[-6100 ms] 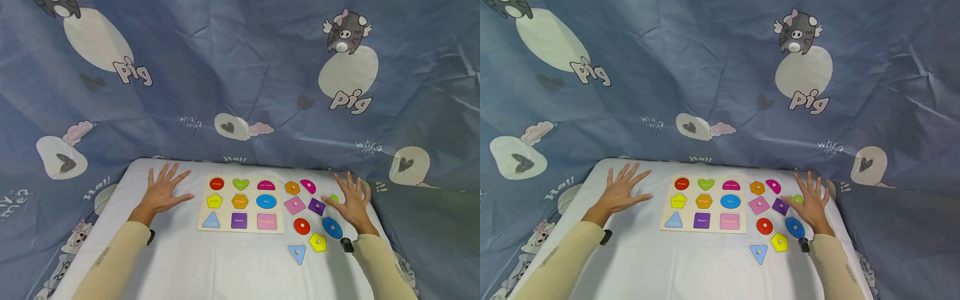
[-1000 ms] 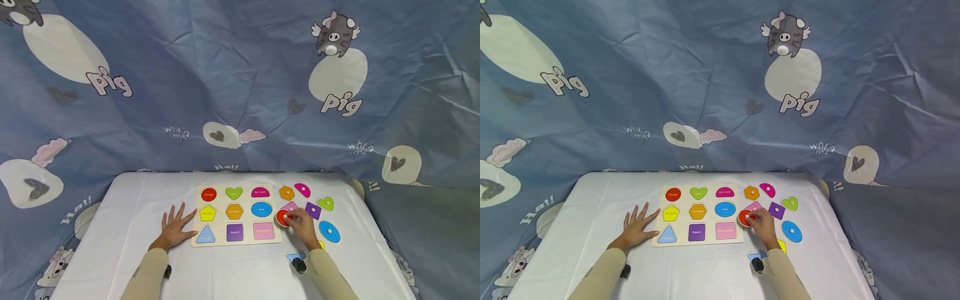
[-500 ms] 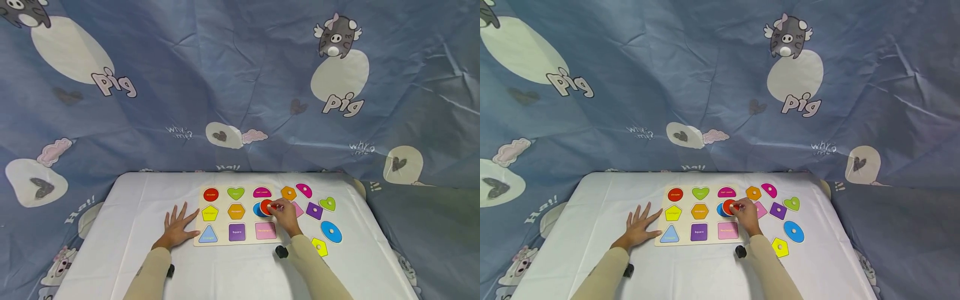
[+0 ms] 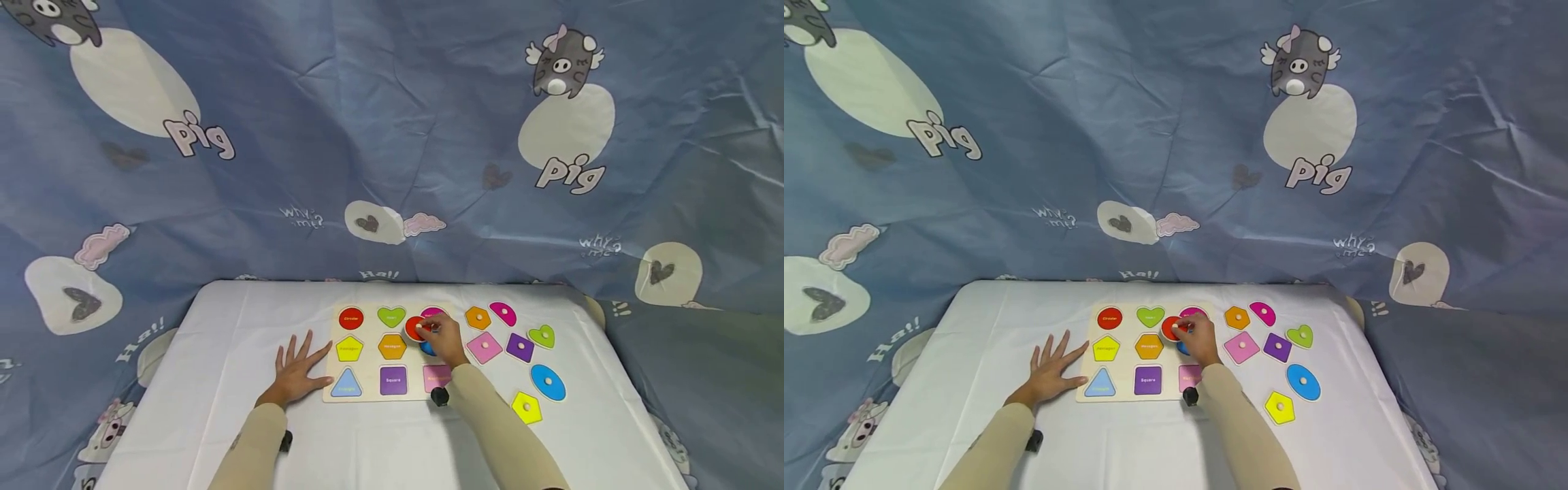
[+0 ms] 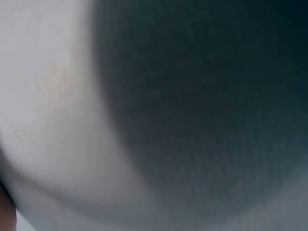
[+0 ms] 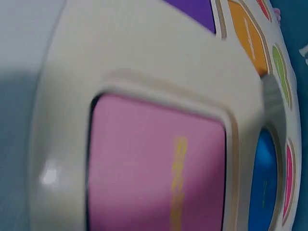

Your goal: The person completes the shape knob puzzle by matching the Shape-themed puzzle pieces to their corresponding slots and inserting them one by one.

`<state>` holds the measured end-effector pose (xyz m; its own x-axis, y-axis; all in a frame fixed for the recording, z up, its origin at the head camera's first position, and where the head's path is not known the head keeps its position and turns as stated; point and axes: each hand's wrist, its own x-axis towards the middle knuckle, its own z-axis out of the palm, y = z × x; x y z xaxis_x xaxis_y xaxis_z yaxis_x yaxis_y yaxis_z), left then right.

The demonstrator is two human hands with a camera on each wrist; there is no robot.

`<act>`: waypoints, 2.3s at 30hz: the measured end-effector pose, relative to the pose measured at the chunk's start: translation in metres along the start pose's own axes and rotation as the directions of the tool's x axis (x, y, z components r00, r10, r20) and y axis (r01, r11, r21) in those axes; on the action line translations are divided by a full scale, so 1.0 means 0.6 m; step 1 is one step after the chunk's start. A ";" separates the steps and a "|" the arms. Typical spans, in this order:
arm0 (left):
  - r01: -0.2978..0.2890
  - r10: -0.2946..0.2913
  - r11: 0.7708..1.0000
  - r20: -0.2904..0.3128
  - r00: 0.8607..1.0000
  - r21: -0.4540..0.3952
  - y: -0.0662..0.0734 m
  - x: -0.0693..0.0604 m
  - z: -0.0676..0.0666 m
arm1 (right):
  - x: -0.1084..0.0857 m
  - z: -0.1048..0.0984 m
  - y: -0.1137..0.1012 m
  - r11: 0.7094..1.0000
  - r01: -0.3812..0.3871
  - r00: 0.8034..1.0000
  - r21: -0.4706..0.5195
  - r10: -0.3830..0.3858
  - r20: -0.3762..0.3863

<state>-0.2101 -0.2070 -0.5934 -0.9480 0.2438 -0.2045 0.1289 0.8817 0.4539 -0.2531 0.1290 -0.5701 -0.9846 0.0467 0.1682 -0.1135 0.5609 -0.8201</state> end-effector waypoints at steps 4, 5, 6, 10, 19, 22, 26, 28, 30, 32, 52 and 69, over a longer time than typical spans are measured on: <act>0.002 -0.002 1.000 -0.004 1.000 -0.015 0.001 0.002 -0.004 | 0.016 0.021 -0.016 1.000 0.015 1.000 -0.009 -0.015 0.025; 0.001 -0.001 1.000 -0.007 1.000 -0.014 0.001 0.003 -0.005 | 0.020 0.027 -0.020 1.000 0.012 0.999 -0.007 -0.012 0.033; -0.004 0.003 1.000 -0.013 1.000 -0.013 0.002 0.004 -0.005 | 0.024 0.033 -0.025 1.000 0.009 0.999 -0.003 -0.009 0.038; -0.012 0.012 1.000 -0.015 1.000 -0.005 0.001 0.008 -0.008 | 0.037 0.062 -0.043 1.000 -0.022 0.998 0.017 0.021 0.056; -0.011 0.011 1.000 -0.022 1.000 -0.005 -0.001 0.004 0.001 | 0.043 0.114 -0.081 0.995 -0.085 0.990 0.052 0.079 0.114; -0.007 0.007 1.000 -0.023 1.000 -0.004 0.000 0.006 0.000 | 0.050 0.125 -0.090 0.996 -0.073 0.991 0.058 0.065 0.121; -0.001 0.001 1.000 -0.025 1.000 0.002 -0.004 0.006 -0.001 | 0.060 0.142 -0.098 0.998 -0.040 0.991 0.045 0.034 0.126; -0.001 0.001 1.000 -0.030 1.000 0.004 -0.004 0.004 -0.001 | 0.063 0.151 -0.101 0.998 -0.049 0.990 0.044 0.043 0.136; -0.001 0.001 1.000 -0.021 1.000 0.015 -0.004 0.002 0.000 | 0.064 0.158 -0.103 0.997 -0.067 0.987 0.039 0.061 0.146; -0.005 0.005 1.000 -0.020 1.000 0.009 -0.003 -0.001 0.001 | 0.064 0.165 -0.106 0.996 -0.087 0.984 0.035 0.081 0.158; -0.017 0.018 1.000 -0.027 0.999 0.025 0.012 -0.006 0.007 | 0.078 0.196 -0.103 0.996 -0.019 0.990 -0.092 0.032 0.134; -0.006 0.007 0.999 -0.024 1.000 0.032 0.014 -0.007 0.006 | 0.082 0.207 -0.106 0.988 -0.030 0.982 -0.149 0.057 0.179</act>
<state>-0.2041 -0.1995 -0.5918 -0.9538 0.2399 -0.1808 0.1436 0.8928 0.4270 -0.3107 -0.0072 -0.5777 -0.9973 -0.0704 0.0209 -0.0631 0.6759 -0.7343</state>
